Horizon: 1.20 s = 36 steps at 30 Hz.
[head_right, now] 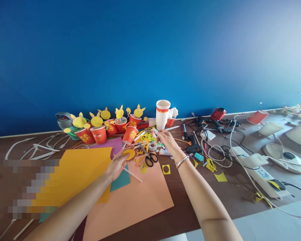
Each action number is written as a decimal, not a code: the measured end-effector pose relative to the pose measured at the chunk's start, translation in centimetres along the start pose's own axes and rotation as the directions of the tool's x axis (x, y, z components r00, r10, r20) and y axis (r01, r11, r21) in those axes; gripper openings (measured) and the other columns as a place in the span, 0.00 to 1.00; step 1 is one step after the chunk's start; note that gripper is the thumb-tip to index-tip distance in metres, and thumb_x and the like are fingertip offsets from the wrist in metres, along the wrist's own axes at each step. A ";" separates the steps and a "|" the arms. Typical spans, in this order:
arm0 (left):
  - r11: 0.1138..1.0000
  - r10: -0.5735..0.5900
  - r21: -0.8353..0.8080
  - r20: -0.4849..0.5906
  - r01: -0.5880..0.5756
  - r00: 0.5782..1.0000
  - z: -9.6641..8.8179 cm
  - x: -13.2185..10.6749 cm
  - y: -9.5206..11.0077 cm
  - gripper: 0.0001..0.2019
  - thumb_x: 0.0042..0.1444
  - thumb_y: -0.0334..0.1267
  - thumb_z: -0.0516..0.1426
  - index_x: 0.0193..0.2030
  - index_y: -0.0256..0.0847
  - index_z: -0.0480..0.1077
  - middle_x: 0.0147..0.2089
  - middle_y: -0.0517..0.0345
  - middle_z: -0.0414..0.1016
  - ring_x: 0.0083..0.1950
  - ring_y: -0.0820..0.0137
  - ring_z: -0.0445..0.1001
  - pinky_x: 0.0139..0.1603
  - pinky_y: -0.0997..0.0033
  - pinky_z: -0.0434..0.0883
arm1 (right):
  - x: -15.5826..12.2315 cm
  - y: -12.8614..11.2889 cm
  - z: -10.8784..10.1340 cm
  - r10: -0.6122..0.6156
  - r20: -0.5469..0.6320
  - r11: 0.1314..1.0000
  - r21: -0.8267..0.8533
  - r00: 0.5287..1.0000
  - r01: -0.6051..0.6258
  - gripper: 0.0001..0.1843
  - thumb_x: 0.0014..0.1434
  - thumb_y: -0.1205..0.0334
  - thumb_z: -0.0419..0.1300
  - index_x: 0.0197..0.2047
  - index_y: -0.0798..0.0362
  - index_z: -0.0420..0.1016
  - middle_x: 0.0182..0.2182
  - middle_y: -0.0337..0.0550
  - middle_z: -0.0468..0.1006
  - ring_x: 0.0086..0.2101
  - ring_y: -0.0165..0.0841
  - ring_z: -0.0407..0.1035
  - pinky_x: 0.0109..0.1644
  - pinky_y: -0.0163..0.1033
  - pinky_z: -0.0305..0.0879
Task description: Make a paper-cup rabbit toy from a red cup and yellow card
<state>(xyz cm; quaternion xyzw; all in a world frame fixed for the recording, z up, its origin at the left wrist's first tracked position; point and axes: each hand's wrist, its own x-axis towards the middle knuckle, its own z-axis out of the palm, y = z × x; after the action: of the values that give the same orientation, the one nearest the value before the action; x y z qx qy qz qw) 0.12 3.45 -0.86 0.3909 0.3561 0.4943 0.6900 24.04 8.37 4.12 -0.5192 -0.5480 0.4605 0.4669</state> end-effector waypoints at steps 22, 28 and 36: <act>0.633 0.428 0.653 0.151 -0.415 0.891 1.6 -2.2 0.8 0.23 0.54 0.38 0.59 0.58 0.48 0.68 0.60 0.49 0.66 0.63 0.52 0.59 0.66 0.51 0.52 | -4.5 -0.4 6.3 -0.301 0.351 0.836 -0.349 0.886 0.423 0.08 0.63 0.65 0.51 0.46 0.51 0.66 0.40 0.44 0.79 0.40 0.34 0.74 0.41 0.36 0.67; 0.602 0.467 0.655 0.175 -0.456 0.867 1.4 -2.0 0.8 0.19 0.56 0.34 0.57 0.54 0.48 0.71 0.58 0.50 0.69 0.61 0.56 0.62 0.65 0.56 0.55 | -4.6 -0.6 6.5 -0.286 0.354 0.791 -0.437 0.890 0.428 0.07 0.65 0.64 0.51 0.46 0.51 0.65 0.36 0.42 0.79 0.36 0.34 0.75 0.37 0.35 0.64; 0.660 0.492 0.634 0.042 -0.404 0.870 1.0 -1.5 1.2 0.05 0.53 0.34 0.59 0.37 0.45 0.74 0.40 0.54 0.74 0.46 0.62 0.69 0.53 0.64 0.64 | -4.9 -1.0 6.7 -0.267 0.423 0.740 -0.486 0.866 0.465 0.07 0.62 0.64 0.54 0.43 0.51 0.70 0.36 0.43 0.79 0.35 0.34 0.74 0.37 0.36 0.65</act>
<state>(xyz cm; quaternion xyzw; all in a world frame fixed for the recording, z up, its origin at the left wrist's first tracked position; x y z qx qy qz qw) 0.15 2.04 0.80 0.6381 0.4367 0.5275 0.3521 17.44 3.26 3.97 -0.4317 -0.8220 0.2508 0.2740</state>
